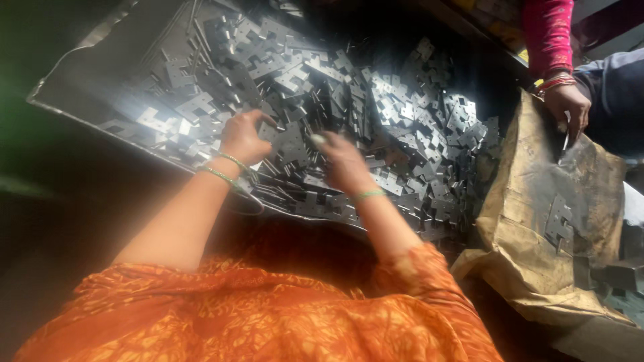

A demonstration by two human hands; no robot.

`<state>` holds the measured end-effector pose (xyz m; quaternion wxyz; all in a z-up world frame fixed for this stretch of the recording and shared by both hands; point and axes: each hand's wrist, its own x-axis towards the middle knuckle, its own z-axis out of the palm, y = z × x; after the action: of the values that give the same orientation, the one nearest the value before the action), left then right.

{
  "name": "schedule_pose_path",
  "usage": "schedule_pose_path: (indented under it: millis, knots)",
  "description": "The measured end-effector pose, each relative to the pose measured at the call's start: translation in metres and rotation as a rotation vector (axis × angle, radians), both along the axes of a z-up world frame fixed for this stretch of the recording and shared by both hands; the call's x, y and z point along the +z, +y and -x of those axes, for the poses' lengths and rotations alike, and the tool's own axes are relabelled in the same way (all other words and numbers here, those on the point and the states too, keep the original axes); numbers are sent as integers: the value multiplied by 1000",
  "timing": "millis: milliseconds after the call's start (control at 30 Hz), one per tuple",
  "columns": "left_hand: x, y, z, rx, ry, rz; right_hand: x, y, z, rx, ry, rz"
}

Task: The person sorts small metal parts from a large pile on a tray, picking them up and moving them into a sack. The camera is extremely shaky, making the view unstable.

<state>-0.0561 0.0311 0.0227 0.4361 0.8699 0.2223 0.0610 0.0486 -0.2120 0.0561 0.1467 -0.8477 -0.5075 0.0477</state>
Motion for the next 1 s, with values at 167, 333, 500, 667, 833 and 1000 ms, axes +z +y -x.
schedule_pose_path:
  millis: [167, 333, 500, 667, 833, 1000]
  knots:
    - [-23, 14, 12, -4, -289, 184, -19, 57, 26, -10, -36, 524]
    - [-37, 25, -1, 2, -121, 336, -14, 15, 22, 165, -114, -19]
    - [-20, 23, -12, -45, -314, 332, 5, -85, 15, -294, 307, -365]
    - [20, 27, -28, -3, -579, 1674, 35, -158, 13, -554, 445, -459]
    - [34, 1, -91, 49, -621, 1276, 36, -175, 28, -594, 307, -454]
    - [-6, -46, -104, -568, -46, -594, 39, -184, 37, -578, 246, -482]
